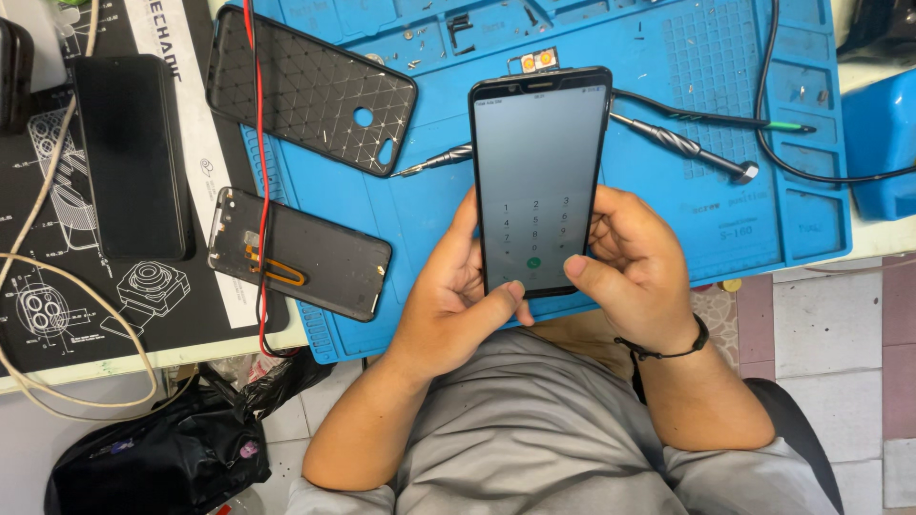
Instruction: The person repairs a smartphone at a workbench. They unscrew and pry open the phone's back cover with a screwdriver, work on the internal components, use a second phone, then power on the repaired phone and dial a number on its keypad to test it.
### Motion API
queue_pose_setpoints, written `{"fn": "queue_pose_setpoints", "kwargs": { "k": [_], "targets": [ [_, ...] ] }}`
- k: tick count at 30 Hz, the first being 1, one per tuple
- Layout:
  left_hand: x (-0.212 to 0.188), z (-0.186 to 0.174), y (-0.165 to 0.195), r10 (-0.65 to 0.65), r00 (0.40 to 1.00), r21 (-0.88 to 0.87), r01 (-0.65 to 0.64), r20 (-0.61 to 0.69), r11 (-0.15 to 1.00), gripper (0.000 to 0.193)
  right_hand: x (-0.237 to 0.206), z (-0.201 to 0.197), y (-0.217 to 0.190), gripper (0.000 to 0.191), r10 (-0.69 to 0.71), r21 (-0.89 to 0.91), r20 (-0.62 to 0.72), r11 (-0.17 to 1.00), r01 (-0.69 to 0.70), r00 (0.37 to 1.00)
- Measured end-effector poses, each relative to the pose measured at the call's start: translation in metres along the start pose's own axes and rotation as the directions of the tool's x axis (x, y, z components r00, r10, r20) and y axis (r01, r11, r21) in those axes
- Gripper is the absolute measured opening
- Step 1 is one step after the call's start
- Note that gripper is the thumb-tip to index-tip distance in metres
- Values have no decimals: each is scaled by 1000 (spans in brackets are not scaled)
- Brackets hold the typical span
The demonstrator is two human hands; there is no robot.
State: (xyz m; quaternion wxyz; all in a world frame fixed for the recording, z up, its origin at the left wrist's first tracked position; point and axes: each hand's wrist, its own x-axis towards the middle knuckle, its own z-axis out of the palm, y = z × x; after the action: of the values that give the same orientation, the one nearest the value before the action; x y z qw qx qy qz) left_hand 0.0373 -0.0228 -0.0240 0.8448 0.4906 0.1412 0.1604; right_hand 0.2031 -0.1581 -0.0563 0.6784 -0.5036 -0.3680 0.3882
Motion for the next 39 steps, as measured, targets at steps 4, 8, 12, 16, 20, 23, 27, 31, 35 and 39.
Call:
{"fn": "queue_pose_setpoints", "kwargs": {
  "k": [4, 8, 12, 16, 20, 23, 27, 31, 35, 39],
  "targets": [
    [0, -1, 1, -6, 1000, 3, 6, 1, 1000, 91, 0, 1, -1, 51, 10, -1, -8, 1000, -10, 1000],
    [0, 0, 1, -6, 1000, -11, 6, 2, 1000, 91, 0, 2, -2, 51, 10, 7, -5, 1000, -10, 1000],
    [0, 0, 1, -9, 1000, -4, 9, 1, 1000, 91, 1, 2, -2, 51, 16, 7, -5, 1000, -16, 1000],
    [0, -1, 2, -18, 1000, -1, 18, -2, 1000, 92, 1, 1, -3, 50, 11, 1, -3, 1000, -11, 1000],
    [0, -1, 1, -9, 1000, -8, 9, 5, 1000, 91, 1, 1, -2, 50, 1, 8, 6, 1000, -1, 1000],
    [0, -1, 0, -6, 1000, -20, 6, 7, 1000, 91, 1, 1, -1, 51, -4, 19, 4, 1000, 4, 1000],
    [0, -1, -1, -1, 1000, -28, 1, 10, 1000, 91, 1, 1, -1, 52, -9, 28, 4, 1000, 9, 1000],
    [-1, -3, -2, -1, 1000, -25, 1, 11, 1000, 91, 1, 2, -1, 52, -5, 30, -1, 1000, 5, 1000],
    [-1, -3, -4, 12, 1000, -32, -11, 17, 999, 91, 1, 1, -1, 49, 19, 27, -9, 999, -19, 1000],
    [0, -1, -2, -1, 1000, -45, 2, 26, 999, 92, 0, 4, 3, 38, 22, 114, -59, 993, -15, 998]
  ]
}}
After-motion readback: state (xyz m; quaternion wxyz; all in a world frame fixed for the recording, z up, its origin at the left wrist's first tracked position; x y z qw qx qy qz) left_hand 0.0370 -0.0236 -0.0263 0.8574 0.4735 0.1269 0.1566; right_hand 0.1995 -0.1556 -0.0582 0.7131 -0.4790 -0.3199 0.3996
